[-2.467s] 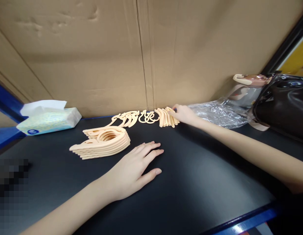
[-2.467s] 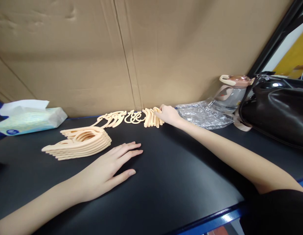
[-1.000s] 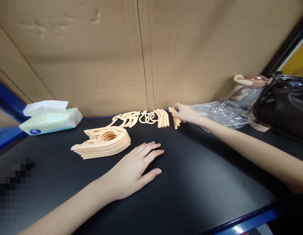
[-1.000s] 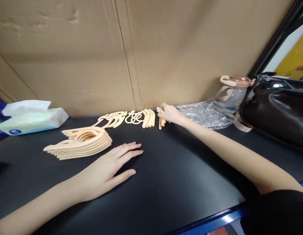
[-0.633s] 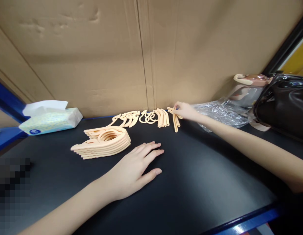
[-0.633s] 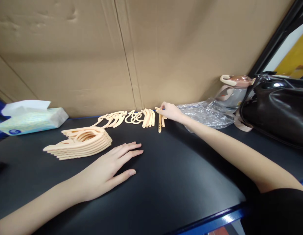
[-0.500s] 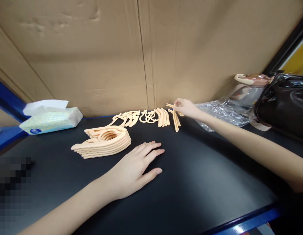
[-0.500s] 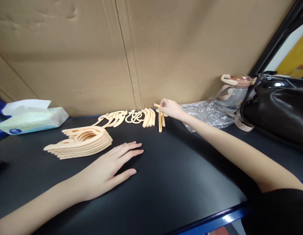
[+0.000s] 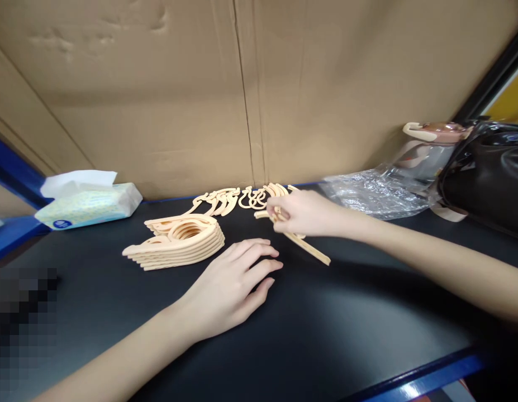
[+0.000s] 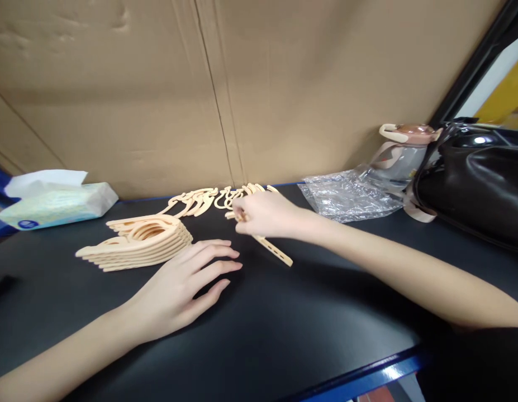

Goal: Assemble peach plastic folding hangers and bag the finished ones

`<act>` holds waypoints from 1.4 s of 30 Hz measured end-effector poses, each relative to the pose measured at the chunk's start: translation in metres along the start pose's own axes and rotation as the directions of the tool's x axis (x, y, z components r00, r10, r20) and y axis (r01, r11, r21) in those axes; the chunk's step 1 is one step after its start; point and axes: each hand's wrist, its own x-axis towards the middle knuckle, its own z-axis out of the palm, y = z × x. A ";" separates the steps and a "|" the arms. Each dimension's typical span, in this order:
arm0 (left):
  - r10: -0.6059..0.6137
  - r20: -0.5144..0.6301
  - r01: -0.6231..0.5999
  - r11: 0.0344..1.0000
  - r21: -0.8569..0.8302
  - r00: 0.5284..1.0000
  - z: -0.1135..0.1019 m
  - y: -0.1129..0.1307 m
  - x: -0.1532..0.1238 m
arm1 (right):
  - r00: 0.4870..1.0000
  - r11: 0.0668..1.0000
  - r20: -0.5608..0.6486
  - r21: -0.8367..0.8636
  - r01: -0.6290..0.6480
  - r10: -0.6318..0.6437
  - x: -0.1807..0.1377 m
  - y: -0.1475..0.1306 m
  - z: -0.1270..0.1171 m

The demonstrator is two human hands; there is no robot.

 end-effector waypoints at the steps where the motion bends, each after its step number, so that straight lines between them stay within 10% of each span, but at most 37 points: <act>1: 0.027 -0.031 -0.026 0.999 0.027 0.999 0.000 0.001 0.000 | 1.000 1.000 0.024 -0.008 0.018 -0.018 -0.004 -0.007 0.004; 15: 0.037 -0.084 -0.028 0.995 0.100 0.996 -0.001 -0.001 -0.004 | 0.907 0.950 0.373 0.300 0.081 -0.195 -0.021 -0.009 0.008; 30: -0.016 0.049 0.015 0.999 0.029 0.999 0.000 -0.005 -0.001 | 0.793 0.979 0.595 0.205 0.013 -0.135 -0.016 0.020 -0.015; 33: 0.035 0.036 -0.037 0.997 0.073 0.999 -0.001 -0.006 -0.002 | 0.852 0.985 0.518 0.172 -0.011 -0.081 -0.011 0.032 -0.018; 37: 0.037 0.063 -0.042 0.996 0.083 0.997 -0.003 -0.007 -0.003 | 0.985 0.980 0.060 -0.123 -0.154 0.163 0.000 0.062 -0.014; 42: 0.032 0.078 -0.039 0.995 0.092 0.996 -0.005 -0.008 -0.003 | 0.991 0.988 0.057 -0.111 -0.111 0.118 0.007 0.097 0.002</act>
